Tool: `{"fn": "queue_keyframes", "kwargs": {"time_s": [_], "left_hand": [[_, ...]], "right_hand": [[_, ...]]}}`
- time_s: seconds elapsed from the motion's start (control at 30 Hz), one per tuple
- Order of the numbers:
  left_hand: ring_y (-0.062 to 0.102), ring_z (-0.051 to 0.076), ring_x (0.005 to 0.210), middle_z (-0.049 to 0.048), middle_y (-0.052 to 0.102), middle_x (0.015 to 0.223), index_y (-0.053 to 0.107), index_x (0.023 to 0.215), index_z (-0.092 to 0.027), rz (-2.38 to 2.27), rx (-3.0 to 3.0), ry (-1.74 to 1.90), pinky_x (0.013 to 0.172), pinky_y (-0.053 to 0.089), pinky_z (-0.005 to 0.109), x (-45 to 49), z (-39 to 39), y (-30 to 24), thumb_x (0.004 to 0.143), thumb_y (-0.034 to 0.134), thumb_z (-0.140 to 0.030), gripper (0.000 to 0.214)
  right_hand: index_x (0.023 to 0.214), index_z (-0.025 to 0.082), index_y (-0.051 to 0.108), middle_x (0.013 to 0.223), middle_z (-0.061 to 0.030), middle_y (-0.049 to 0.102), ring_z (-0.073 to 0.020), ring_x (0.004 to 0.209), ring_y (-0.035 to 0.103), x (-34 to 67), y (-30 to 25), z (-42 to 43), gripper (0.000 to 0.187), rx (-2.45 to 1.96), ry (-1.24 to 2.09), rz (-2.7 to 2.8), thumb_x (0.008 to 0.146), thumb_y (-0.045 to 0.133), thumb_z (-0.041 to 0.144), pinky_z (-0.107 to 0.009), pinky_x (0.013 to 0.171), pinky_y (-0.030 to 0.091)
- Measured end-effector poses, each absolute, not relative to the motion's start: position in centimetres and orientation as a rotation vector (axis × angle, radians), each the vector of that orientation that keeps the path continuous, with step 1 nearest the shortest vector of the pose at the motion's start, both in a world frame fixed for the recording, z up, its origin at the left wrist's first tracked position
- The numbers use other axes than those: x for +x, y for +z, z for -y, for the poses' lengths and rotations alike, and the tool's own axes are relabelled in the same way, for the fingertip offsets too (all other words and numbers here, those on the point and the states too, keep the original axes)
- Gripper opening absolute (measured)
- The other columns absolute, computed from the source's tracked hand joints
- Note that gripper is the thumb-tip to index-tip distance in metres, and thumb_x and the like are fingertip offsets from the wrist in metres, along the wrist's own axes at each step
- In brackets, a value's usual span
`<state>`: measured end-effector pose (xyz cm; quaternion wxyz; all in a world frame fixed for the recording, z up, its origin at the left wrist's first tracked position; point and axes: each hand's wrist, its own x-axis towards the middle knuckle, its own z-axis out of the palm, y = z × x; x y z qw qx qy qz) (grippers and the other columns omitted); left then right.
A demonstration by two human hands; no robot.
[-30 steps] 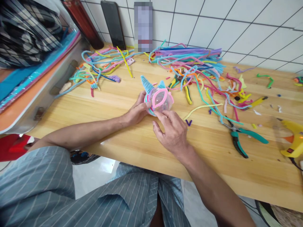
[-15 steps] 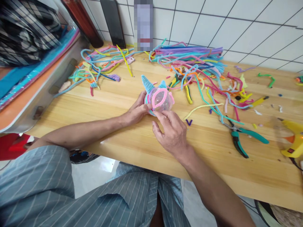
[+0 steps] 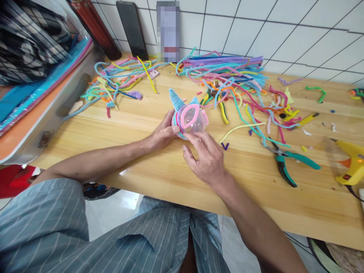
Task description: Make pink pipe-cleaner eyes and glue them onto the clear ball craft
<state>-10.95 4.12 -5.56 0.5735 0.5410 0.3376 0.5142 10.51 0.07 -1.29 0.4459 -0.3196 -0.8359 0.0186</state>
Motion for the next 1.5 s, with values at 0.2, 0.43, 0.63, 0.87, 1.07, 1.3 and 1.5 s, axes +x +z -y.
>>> {"fn": "queue_keyframes", "kwargs": {"time_s": [0.2,0.43,0.63,0.87,1.07,1.3,1.5], "left_hand": [[0.059,0.043,0.158,0.0115,0.066,0.165,0.057,0.155,-0.031,-0.765,1.031,1.186,0.131,0.052,0.065,-10.5,-3.7,-3.8,0.083,0.093,-0.065,0.087],[0.070,0.042,0.150,0.0151,0.077,0.154,0.070,0.147,-0.022,-0.666,0.796,1.049,0.119,0.067,0.057,-11.0,-3.8,-1.8,0.089,0.087,-0.068,0.076],[0.076,0.037,0.143,0.0137,0.082,0.147,0.074,0.141,-0.020,-0.667,0.721,1.066,0.111,0.071,0.047,-10.9,-3.7,-1.9,0.090,0.088,-0.062,0.068],[0.076,0.035,0.142,0.0110,0.083,0.143,0.077,0.135,-0.024,-0.678,0.782,1.041,0.110,0.071,0.045,-10.7,-3.5,-1.7,0.087,0.090,-0.066,0.066],[0.075,0.038,0.140,0.0127,0.076,0.151,0.069,0.143,-0.025,-0.729,0.897,1.075,0.115,0.068,0.056,-10.8,-3.5,-2.2,0.085,0.093,-0.065,0.073],[0.065,0.038,0.149,0.0134,0.068,0.157,0.056,0.151,-0.028,-0.822,1.357,1.156,0.130,0.053,0.061,-11.2,-4.1,-5.3,0.076,0.101,-0.065,0.094],[0.066,0.040,0.147,0.0169,0.065,0.158,0.049,0.157,-0.026,-0.795,1.596,1.103,0.127,0.054,0.063,-11.4,-4.2,-5.7,0.080,0.098,-0.068,0.100]], "right_hand": [[0.126,0.027,0.076,0.105,-0.0049,0.085,-0.0222,0.087,0.081,11.7,-0.2,-0.6,0.029,-0.801,0.126,1.974,0.100,0.073,0.014,-0.038,0.080,0.068],[0.113,0.027,0.077,0.102,-0.0038,0.083,-0.0215,0.084,0.078,12.9,-0.2,-2.0,0.021,-0.887,0.116,1.804,0.098,0.071,0.014,-0.039,0.079,0.066],[0.135,0.027,0.076,0.124,-0.0101,0.084,-0.0296,0.112,0.082,12.4,-0.8,-1.8,0.041,-0.799,0.117,1.930,0.096,0.073,0.013,-0.047,0.094,0.070],[0.134,0.026,0.073,0.118,-0.0108,0.083,-0.0295,0.109,0.081,11.7,-1.5,-1.9,0.038,-0.748,0.021,2.007,0.098,0.073,0.013,-0.046,0.094,0.069],[0.124,0.029,0.078,0.115,-0.0087,0.083,-0.0285,0.105,0.081,12.5,-0.9,-2.0,0.026,-0.779,0.051,1.986,0.101,0.076,0.018,-0.047,0.092,0.068],[0.142,0.037,0.078,0.114,-0.0061,0.081,-0.0260,0.099,0.079,13.8,0.6,-2.4,0.030,-0.844,0.267,1.819,0.113,0.067,0.037,-0.044,0.082,0.068],[0.136,0.034,0.084,0.115,-0.0055,0.085,-0.0239,0.104,0.081,13.7,0.6,-2.7,0.028,-0.787,0.237,1.920,0.115,0.065,0.029,-0.042,0.091,0.067]]}}
